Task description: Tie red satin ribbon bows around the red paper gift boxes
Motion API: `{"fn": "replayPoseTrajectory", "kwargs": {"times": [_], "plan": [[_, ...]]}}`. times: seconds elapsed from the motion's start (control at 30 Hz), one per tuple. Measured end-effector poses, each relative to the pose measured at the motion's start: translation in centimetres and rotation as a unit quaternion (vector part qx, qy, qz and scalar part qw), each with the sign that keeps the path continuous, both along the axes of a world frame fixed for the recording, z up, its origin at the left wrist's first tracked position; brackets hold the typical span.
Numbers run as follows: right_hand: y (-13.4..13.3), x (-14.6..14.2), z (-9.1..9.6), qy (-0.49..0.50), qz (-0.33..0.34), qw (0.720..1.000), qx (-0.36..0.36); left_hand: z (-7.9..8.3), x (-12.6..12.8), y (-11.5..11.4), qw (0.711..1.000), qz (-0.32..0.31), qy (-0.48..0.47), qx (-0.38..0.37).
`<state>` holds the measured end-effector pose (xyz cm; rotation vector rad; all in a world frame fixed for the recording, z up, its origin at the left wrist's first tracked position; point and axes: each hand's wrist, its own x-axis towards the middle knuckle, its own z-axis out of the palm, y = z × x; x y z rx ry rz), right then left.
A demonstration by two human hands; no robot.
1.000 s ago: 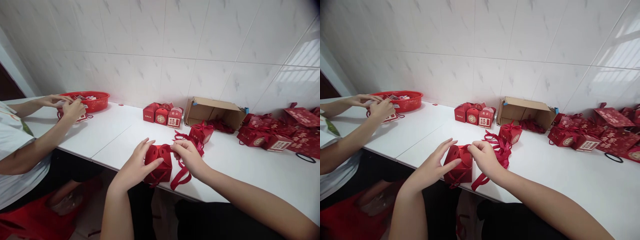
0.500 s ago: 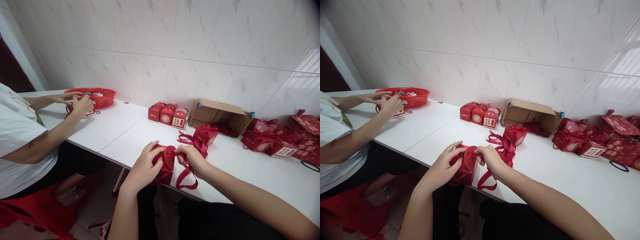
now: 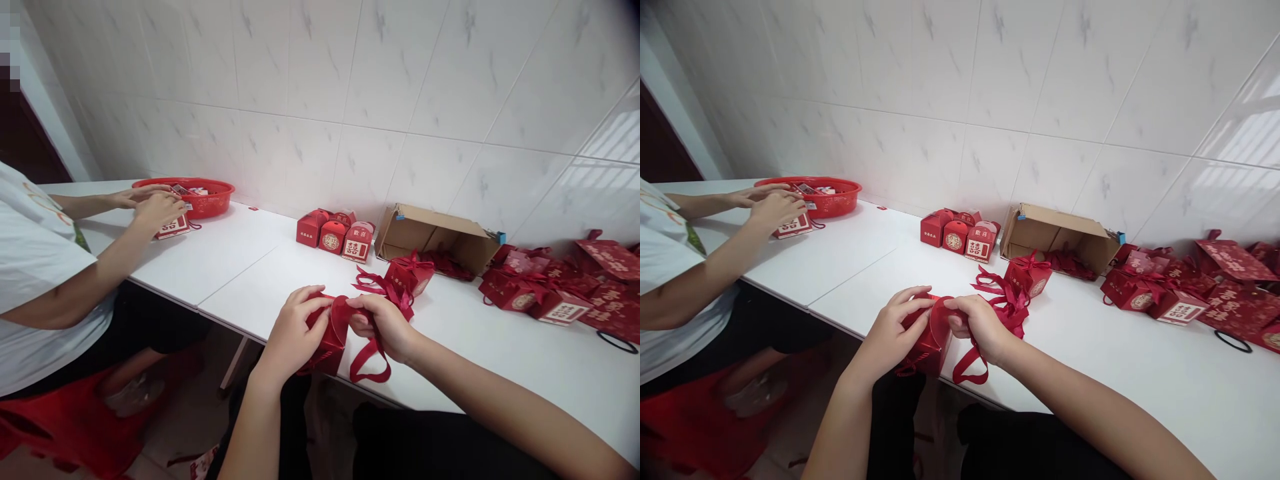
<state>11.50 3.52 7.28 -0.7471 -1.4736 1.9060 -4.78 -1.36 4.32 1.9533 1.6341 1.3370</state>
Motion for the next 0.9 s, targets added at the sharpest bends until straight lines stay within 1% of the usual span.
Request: {"fn": "replayPoseTrajectory", "kwargs": {"times": [0.1,0.2,0.3,0.4,0.63,0.7,0.73,0.77,0.8,0.87,0.9], "plan": [[0.0,-0.1,0.1,-0.004,-0.003,1.0,-0.001,-0.2,0.0,0.1,1.0,0.001,0.001,0.0],[0.1,-0.1,0.2,-0.031,-0.029,0.999,0.022,-0.4,0.1,0.2,1.0,0.0,0.007,0.001],[0.2,-0.2,0.3,-0.05,-0.054,0.997,0.025,-0.3,0.2,0.3,1.0,-0.007,0.012,0.002],[0.1,-0.2,0.4,-0.059,-0.057,0.996,0.029,-0.3,0.3,0.2,1.0,-0.009,0.015,0.005],[-0.3,-0.2,0.8,-0.099,-0.024,0.989,0.112,-0.3,0.4,0.3,1.0,-0.004,0.004,0.004],[-0.3,-0.2,0.9,-0.119,-0.022,0.982,0.143,-0.3,0.4,0.3,1.0,-0.004,-0.003,0.006],[-0.4,-0.2,0.9,-0.139,-0.026,0.975,0.173,-0.2,0.5,0.3,1.0,-0.005,-0.011,0.009],[-0.4,-0.1,0.9,-0.164,-0.041,0.961,0.217,-0.1,0.5,0.3,1.0,-0.009,-0.021,0.013],[-0.5,-0.1,1.0,-0.191,-0.065,0.941,0.272,-0.1,0.5,0.3,0.999,-0.015,-0.032,0.016],[-0.7,0.0,1.0,-0.229,-0.131,0.882,0.39,0.0,0.6,0.2,0.998,-0.025,-0.052,0.025],[-0.8,0.1,1.0,-0.237,-0.158,0.853,0.438,0.1,0.6,0.2,0.998,-0.025,-0.055,0.032]]}}
